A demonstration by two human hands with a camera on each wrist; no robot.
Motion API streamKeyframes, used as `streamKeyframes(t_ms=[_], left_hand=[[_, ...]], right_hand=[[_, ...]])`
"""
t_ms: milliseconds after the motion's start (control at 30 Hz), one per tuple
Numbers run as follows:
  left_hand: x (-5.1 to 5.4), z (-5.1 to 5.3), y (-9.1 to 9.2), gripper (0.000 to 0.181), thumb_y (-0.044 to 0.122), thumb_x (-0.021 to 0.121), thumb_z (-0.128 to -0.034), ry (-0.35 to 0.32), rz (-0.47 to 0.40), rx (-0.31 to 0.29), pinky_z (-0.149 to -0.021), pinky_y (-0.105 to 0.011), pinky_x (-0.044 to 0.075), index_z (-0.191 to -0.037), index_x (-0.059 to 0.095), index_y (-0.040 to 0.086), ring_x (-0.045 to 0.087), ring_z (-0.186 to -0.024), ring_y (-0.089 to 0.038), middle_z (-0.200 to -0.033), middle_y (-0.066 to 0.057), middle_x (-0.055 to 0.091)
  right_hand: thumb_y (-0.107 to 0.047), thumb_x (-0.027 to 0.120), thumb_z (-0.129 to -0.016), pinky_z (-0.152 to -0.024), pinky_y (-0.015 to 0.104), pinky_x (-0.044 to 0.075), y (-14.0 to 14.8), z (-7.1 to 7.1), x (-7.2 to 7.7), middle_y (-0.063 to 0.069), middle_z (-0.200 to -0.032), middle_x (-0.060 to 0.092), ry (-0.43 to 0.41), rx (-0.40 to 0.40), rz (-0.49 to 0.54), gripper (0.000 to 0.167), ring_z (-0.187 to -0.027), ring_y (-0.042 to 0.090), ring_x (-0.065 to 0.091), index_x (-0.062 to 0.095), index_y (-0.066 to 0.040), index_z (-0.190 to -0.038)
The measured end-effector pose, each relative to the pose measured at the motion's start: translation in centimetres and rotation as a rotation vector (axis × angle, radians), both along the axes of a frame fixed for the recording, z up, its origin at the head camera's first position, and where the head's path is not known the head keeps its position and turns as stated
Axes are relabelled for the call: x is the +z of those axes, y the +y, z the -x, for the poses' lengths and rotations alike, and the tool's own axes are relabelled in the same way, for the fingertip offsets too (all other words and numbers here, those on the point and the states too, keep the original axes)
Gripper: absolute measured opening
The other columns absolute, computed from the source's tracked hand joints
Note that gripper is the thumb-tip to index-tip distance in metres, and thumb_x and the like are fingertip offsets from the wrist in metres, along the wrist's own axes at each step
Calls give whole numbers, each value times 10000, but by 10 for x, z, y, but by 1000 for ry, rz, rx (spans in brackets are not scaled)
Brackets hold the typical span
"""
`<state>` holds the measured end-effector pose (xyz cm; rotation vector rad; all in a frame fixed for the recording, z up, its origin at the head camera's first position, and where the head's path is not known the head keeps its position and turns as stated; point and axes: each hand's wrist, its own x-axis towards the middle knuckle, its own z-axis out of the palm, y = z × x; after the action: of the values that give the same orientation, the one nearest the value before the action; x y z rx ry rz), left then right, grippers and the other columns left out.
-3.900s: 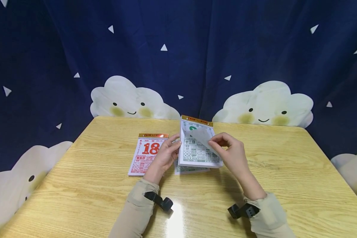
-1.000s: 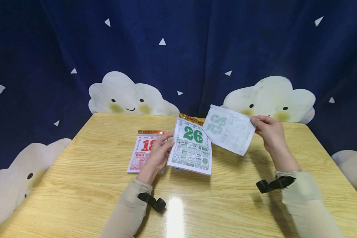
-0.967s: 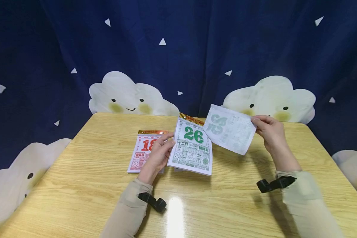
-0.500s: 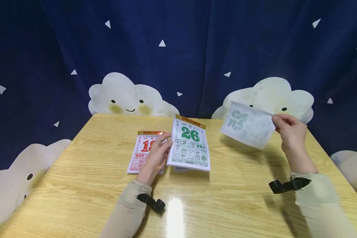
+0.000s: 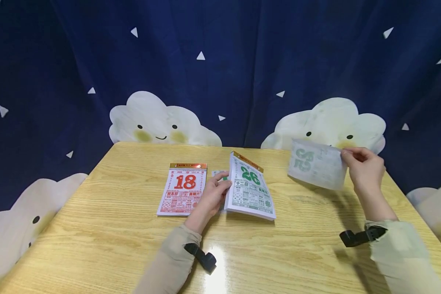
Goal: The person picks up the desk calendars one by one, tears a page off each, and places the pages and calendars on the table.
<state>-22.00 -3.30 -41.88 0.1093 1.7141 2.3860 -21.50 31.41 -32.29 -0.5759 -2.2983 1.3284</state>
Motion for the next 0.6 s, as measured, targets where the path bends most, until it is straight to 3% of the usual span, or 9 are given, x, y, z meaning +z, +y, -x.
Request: streamKeyframes(t_ms=[133, 267, 433, 533, 600], left_hand=[[-3, -1, 10, 432, 11, 466, -871, -21, -7, -9, -600, -208, 531, -1298, 412, -17, 633, -664, -72, -941, -134, 675], [-4, -3, 19, 420, 21, 469, -882, -43, 10, -21, -582, -218, 532, -1299, 419, -2, 629, -644, -82, -874, -85, 679], [-3, -5, 27, 427, 51, 455, -907, -51, 77, -72, -631, -255, 546, -1328, 387, 23, 637, -703, -110, -1009, -182, 651], [-2, -5, 31, 431, 63, 451, -913, -46, 126, -96, -645, -266, 547, -1335, 377, 30, 630, -715, -118, -1014, -172, 646], [-1, -5, 34, 427, 71, 468, -904, -44, 185, -100, -628, -261, 542, -1325, 402, 40, 612, -708, -117, -963, -123, 639]], right_hand=[[-363, 559, -858, -594, 126, 387, 3, 1, -1, -227, -747, 482, -29, -43, -110, 321, -738, -17, 431, 630, -111, -1044], [-363, 532, -867, -658, 158, 370, 8, 3, -1, -246, -726, 457, 4, -88, -170, 362, -709, -44, 413, 632, -89, -1082], [-317, 531, -875, -656, 135, 307, 12, 6, -3, -278, -676, 413, 156, -138, -295, 317, -635, -113, 366, 666, -71, -1023], [-252, 542, -874, -635, 97, 287, 13, 7, -6, -139, -709, 542, 287, -162, -397, 273, -627, -159, 344, 684, -33, -953], [-207, 540, -883, -692, 131, 325, 14, 7, -8, 24, -781, 610, 357, -152, -466, 255, -674, -91, 425, 675, 3, -932]])
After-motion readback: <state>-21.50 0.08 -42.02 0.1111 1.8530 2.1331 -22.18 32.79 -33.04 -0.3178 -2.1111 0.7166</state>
